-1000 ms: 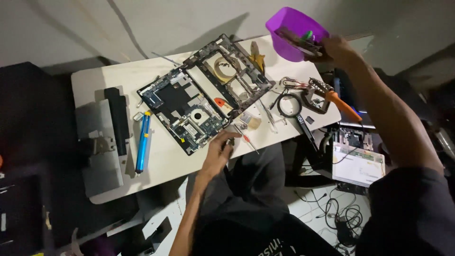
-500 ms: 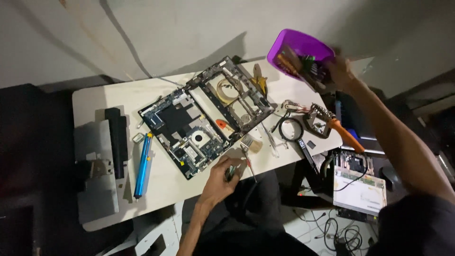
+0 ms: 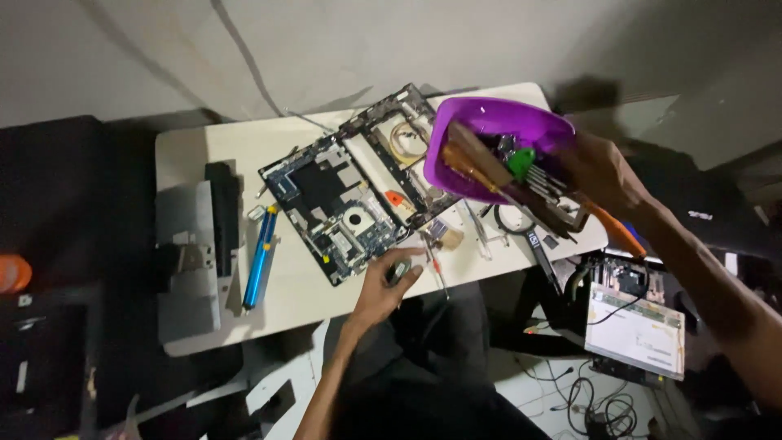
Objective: Inspecting a RAM module using a magnifying glass and sorting through small electronic components in a container on a repair bench.
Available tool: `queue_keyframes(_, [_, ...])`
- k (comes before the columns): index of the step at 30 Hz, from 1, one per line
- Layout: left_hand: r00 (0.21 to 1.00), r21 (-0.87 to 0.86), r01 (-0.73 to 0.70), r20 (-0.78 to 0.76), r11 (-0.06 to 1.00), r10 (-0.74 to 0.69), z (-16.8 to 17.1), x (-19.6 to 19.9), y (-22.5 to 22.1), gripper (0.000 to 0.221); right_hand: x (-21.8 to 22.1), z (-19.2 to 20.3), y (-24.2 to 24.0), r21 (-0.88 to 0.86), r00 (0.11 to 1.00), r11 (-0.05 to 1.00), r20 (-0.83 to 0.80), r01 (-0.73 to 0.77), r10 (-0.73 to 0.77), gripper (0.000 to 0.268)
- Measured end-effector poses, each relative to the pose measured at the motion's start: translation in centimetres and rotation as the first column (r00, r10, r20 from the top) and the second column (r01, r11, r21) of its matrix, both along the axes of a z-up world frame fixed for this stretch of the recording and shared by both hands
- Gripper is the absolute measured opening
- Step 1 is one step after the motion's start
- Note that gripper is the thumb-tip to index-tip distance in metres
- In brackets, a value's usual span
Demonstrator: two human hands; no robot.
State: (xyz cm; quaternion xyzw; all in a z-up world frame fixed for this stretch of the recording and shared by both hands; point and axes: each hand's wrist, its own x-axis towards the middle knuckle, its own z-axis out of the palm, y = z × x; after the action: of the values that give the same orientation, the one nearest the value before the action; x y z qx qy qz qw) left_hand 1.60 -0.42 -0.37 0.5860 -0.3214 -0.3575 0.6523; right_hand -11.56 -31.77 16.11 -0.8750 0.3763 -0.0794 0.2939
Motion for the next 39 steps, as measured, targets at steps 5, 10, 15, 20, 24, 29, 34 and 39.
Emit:
queue_keyframes(5, [0.997, -0.039, 0.048, -0.054, 0.998, -0.050, -1.8, -0.7, 0.7, 0.054, -2.7, -1.1, 4.7, 0.080, 0.997, 0.995, 0.054, -0.063, 0.059, 0.032])
queue_keyframes(10, [0.972, -0.162, 0.072, -0.211, 0.984, -0.106, -6.0, -1.1, -0.1, 0.060, -5.8, -6.7, 6.1, 0.134, 0.977, 0.970, 0.099, -0.201, 0.189, 0.025])
queue_keyframes(15, [0.907, -0.264, 0.165, -0.338, 0.950, -0.252, -9.3, -2.6, -1.0, 0.051, -4.7, -4.8, 12.3, 0.457, 0.990, 0.887, 0.090, 0.058, -0.111, 0.027])
queue_keyframes(20, [0.943, 0.034, 0.012, -0.332, 0.999, 0.001, -4.3, -3.4, -0.5, 0.054, -4.8, -5.2, 13.7, 0.330, 0.985, 0.941, 0.175, -0.075, 0.017, 0.025])
queue_keyframes(24, [0.957, -0.013, -0.061, -0.286, 0.998, 0.054, -2.5, -3.9, -0.5, 0.041, -5.0, -6.1, 13.6, 0.234, 0.985, 0.967, 0.158, -0.102, 0.065, 0.039])
queue_keyframes(29, [0.918, 0.159, -0.173, -0.331, 0.972, 0.218, -4.5, -4.6, -0.8, 0.042, -3.3, -1.7, 16.2, -0.401, 0.964, 0.898, 0.106, -0.183, 0.244, 0.072])
queue_keyframes(34, [0.895, 0.172, -0.191, -0.373, 0.967, 0.243, -3.9, -4.8, -1.2, 0.040, -2.4, -6.3, 16.8, -0.692, 0.949, 0.666, -0.096, -0.280, 0.299, 0.092])
queue_keyframes(39, [0.873, 0.138, -0.237, -0.404, 0.962, 0.273, -3.7, -4.9, -1.2, 0.039, -0.6, -10.2, 15.9, -0.457, 0.920, 0.809, -0.300, -0.370, 0.251, 0.093])
